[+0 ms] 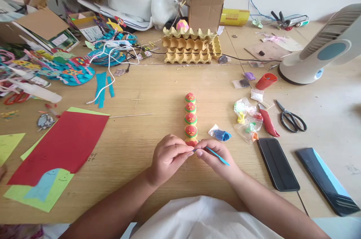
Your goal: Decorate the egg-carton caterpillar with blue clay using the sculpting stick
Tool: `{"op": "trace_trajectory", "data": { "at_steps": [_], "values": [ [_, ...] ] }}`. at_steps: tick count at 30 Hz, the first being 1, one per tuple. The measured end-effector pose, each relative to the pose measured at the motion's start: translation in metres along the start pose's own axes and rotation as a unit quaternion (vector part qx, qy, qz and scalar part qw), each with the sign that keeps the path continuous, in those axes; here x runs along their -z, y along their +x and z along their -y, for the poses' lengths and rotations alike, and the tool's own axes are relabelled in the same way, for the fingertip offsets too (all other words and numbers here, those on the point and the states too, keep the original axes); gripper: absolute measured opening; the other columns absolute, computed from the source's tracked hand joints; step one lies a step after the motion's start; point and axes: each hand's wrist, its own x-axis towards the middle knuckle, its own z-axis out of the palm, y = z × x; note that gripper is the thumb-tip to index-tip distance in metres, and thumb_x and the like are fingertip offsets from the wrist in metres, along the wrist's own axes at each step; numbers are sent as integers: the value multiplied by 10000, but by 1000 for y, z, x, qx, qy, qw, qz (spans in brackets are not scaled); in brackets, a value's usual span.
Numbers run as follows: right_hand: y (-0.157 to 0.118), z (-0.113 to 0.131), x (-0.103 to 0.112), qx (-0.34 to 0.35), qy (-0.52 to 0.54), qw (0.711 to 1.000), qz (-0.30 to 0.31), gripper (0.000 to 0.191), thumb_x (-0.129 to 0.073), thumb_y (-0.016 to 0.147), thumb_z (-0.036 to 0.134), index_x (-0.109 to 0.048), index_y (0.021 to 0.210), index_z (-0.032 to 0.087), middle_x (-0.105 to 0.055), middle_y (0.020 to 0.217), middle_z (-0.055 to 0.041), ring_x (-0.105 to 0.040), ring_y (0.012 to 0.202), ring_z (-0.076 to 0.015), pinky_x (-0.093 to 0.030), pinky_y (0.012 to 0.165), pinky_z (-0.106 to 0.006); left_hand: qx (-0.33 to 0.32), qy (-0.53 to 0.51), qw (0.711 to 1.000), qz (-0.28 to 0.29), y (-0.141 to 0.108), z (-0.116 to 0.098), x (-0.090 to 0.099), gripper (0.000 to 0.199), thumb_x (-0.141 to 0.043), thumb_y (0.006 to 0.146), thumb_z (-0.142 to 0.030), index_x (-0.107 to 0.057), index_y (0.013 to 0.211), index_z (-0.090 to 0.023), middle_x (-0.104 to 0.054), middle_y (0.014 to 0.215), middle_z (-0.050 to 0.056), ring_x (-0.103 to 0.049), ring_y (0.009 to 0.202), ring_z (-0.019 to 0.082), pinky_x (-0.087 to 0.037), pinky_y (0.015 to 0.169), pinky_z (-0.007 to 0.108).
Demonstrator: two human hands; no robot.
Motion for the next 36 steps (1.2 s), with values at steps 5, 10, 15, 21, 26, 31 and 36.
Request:
{"op": "trace_trajectory", "data": {
  "at_steps": [5,10,15,21,26,31,36],
  "values": [
    [1,0,1,4,-2,1000,-7,359,-741,895,546,-738,811,197,-670,722,-14,-556,660,-136,-467,625,-257,3,11,1000,6,-1,2,1,226,-758,930,-267,-740,1153,-232,-745,913,35,-665,802,153,-557,757,292],
    [1,1,0,-5,22,1000,-12,355,-781,863,537,-730,794,193,-658,709,-6,-547,651,-128,-451,613,-246,0,2,1000,9,-1,2,-1,180,-757,930,-250,-737,1108,-225,-743,909,29,-655,788,146,-549,749,286],
    [1,2,0,-13,31,999,-15,341,-779,868,523,-734,792,194,-652,705,-6,-553,662,-133,-457,627,-253,-2,2,1000,5,-1,3,-3,137,-763,912,-170,-739,1042,-206,-736,863,16,-653,765,136,-537,745,277],
    [0,0,-1,-5,21,1000,-12,319,-792,863,504,-746,815,192,-662,717,-10,-563,675,-135,-471,633,-251,-4,-5,1000,0,0,2,-3,113,-745,913,-130,-740,1003,-196,-727,838,13,-639,756,133,-529,736,270],
    [1,-2,1,-1,35,999,-10,285,-793,872,484,-768,890,201,-720,807,-26,-606,735,-140,-503,692,-250,3,-1,1000,4,0,1,-2,118,-744,901,-95,-741,974,-188,-714,825,12,-616,743,128,-513,727,268],
    [2,-2,2,-6,53,999,-11,260,-777,895,459,-749,868,202,-679,751,-7,-582,710,-126,-487,681,-237,12,3,1000,-3,-2,3,-2,122,-762,893,-109,-749,981,-193,-727,844,17,-642,768,136,-527,751,269],
    [2,-1,1,-5,45,999,-19,276,-771,899,463,-733,841,196,-653,730,-5,-545,675,-119,-449,626,-231,23,-6,1000,-10,-3,4,-4,207,-796,879,-156,-749,1073,-210,-744,919,22,-680,821,140,-555,779,263]
  ]
}}
